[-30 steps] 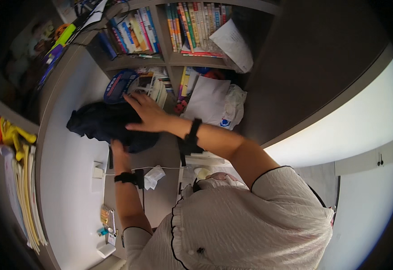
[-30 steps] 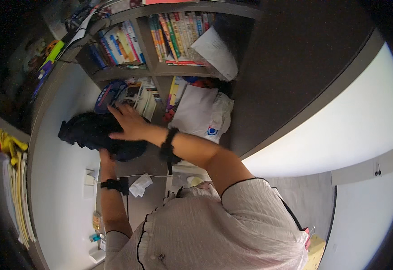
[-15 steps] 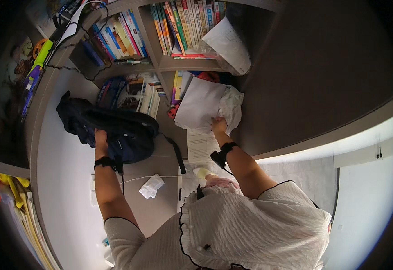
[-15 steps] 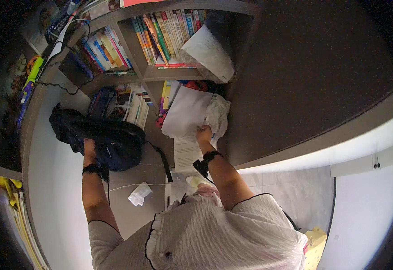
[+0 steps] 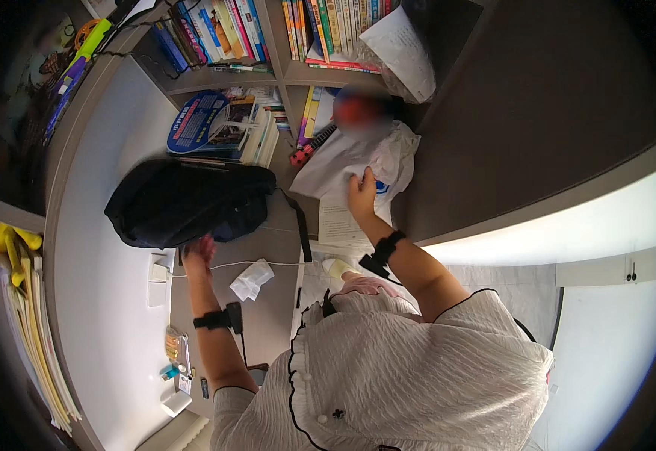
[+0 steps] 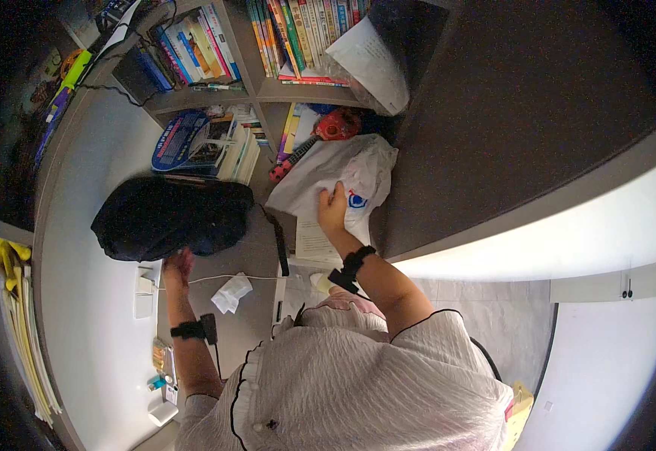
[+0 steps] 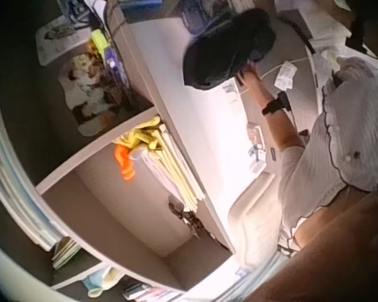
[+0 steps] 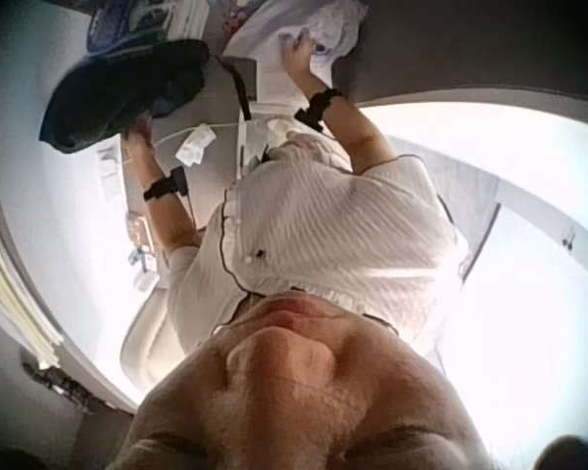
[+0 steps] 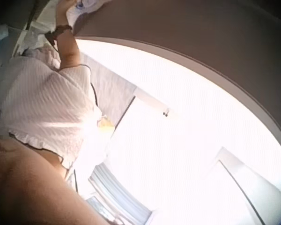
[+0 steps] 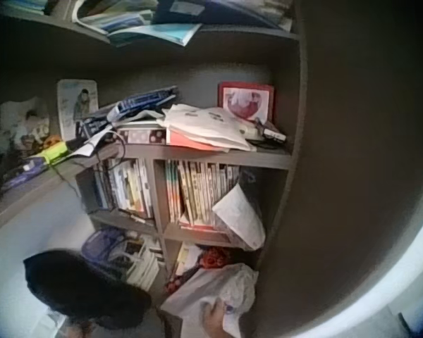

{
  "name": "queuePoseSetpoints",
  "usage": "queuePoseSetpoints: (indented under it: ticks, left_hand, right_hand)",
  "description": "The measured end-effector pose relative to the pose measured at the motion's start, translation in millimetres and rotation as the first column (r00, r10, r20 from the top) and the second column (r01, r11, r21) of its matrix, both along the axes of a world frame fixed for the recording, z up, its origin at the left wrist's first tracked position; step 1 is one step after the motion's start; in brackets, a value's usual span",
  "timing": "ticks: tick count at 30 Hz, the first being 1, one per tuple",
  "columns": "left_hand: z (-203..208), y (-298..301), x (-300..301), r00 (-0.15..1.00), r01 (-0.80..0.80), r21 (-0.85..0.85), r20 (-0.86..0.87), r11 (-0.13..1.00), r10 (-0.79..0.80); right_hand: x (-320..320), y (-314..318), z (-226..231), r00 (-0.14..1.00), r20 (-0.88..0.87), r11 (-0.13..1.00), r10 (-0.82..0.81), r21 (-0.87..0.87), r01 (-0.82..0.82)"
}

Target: The person sorts through various papers, booklets, and a plastic bag on a desk, placing some items onto a bookshelf and flipping through the pages of a textbook.

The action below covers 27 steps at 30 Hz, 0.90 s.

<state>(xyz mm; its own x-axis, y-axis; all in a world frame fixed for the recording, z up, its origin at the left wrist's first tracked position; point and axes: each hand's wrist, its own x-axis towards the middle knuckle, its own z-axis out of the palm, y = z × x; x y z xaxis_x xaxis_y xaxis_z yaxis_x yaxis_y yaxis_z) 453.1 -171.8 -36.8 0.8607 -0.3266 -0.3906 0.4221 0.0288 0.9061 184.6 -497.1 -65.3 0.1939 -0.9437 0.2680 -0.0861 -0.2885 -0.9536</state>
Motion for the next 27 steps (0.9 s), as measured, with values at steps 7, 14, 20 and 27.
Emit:
queuePoseSetpoints:
  ticks: [7, 14, 20, 27]
  left_hand:
    - [12.6, 30.1, -124.9, 0.927, 0.337, -0.120, -0.134, 0.934, -0.352]
    - [-3.0, 7.1, -182.1, 0.928, 0.293, -0.296, -0.140, 0.909, -0.344]
    - [-57.2, 95.7, -184.6, 0.933, -0.009, 0.090, 0.358, 0.996, -0.024]
    - [-79.8, 201.2, -206.6, 0.906, -0.380, 0.287, 0.305, 0.879, 0.292]
  right_hand:
    - [-39.0, 97.6, 61.9, 0.790, 0.320, 0.820, 0.524, 0.061, -0.569]
    - [-50.5, 106.1, 49.8, 0.386, 0.217, 0.323, 0.897, 0.275, -0.906]
    - [-36.1, -59.9, -32.9, 0.543, -0.642, 0.836, -0.542, -0.347, 0.424]
    - [-39.2, -125.7, -41.4, 0.906, -0.281, 0.949, -0.316, -0.082, 0.305]
